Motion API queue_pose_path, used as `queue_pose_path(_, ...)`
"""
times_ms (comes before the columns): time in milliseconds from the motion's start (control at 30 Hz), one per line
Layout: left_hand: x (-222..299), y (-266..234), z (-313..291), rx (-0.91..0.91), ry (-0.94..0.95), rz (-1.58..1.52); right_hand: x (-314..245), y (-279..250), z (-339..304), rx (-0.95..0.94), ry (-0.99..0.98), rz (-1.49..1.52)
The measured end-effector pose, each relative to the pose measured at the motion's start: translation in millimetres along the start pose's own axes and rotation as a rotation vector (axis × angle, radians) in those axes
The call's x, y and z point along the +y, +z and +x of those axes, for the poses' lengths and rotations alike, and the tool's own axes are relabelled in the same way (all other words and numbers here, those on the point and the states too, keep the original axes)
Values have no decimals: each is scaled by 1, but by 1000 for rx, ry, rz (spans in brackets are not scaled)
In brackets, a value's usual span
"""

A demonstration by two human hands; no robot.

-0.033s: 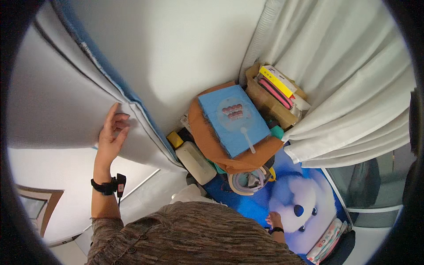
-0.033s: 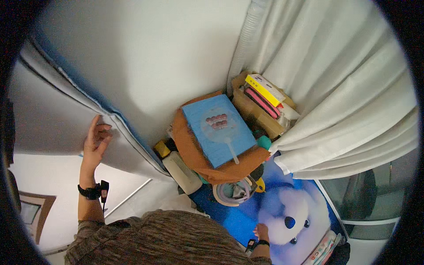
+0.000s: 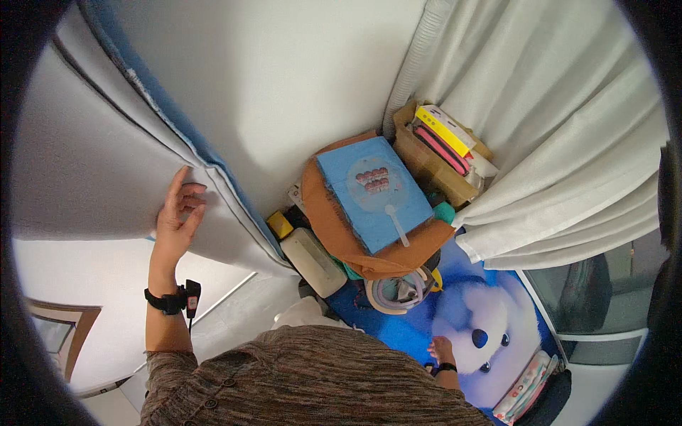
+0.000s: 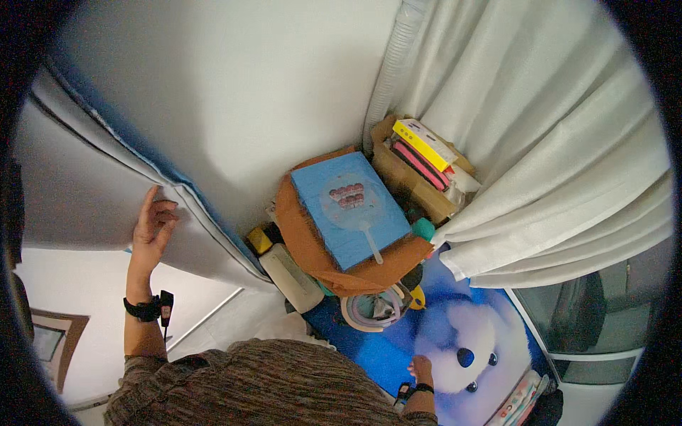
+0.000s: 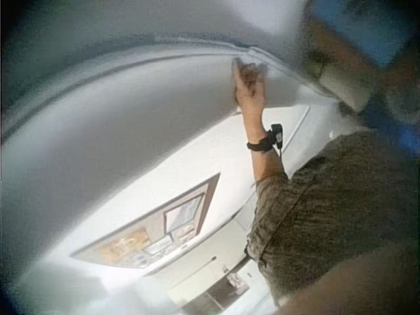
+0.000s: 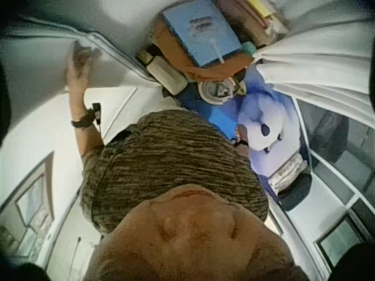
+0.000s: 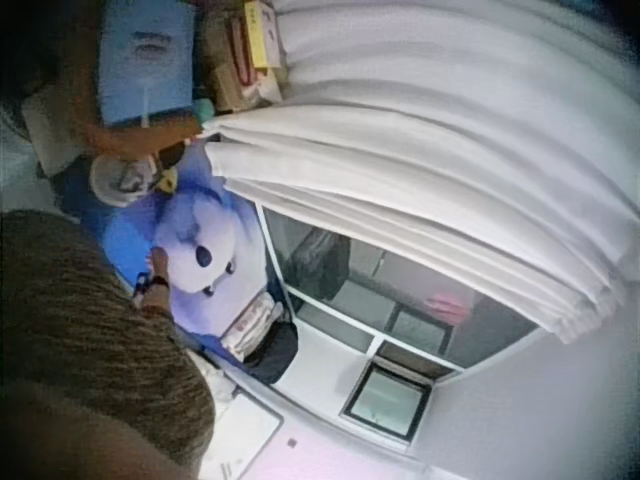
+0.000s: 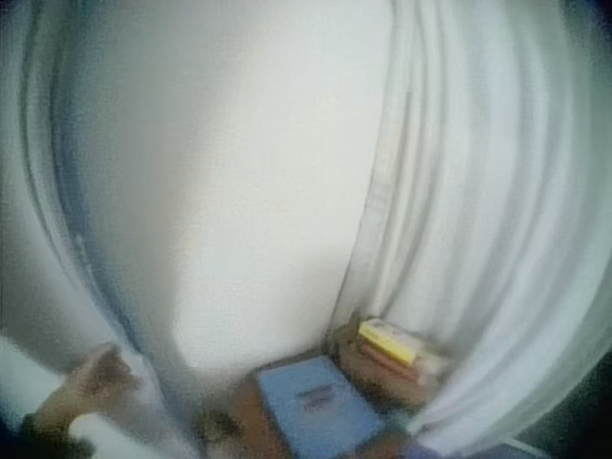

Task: The person folds several pieces of clothing on a bed, including dark pants, a patterned shirt, and a pink top, then uses a lint roller on the bedspread. The person also moves a pillow and blanket between beds and places a phone on the folded clothes.

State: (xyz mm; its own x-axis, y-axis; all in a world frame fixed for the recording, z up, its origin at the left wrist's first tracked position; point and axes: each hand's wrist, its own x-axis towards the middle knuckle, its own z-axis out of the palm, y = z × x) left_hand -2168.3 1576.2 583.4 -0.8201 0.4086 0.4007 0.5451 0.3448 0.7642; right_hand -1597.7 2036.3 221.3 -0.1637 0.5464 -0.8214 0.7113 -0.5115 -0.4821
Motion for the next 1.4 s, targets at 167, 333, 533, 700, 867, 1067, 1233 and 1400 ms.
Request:
queue_pose_path(167,9,1,-27,-94,-62,4,-92,-11,25,122,-425,-203)
queue_pose_path(333,26,-10,-46,-394,-212,-189,-215,25,2,142,-1001,-258)
queue_pose_path(533,43,-12,-59,-486,-277,-99,-317,137,-115,-328,-1313,-326)
queue_pose_path(700,16,-8,-56,-428,-134,-178,-333,242,-250,-755,-1470,-671)
queue_pose_path(867,-30,7,-76,-553,-39,-310,-310,357,-355,-1134,-1729,-729)
queue_pose_path(1067,-83,-33,-211,-627,-336,-6,-268,464,-415,-1003,-1612,-564)
queue_pose_path(1233,-145,-116,-411,-200,-757,-20,-216,517,-404,-488,-1825,-699)
queue_pose_path(1400,-158,-183,-580,142,-1148,-43,-184,585,-417,-678,-1258,-1575)
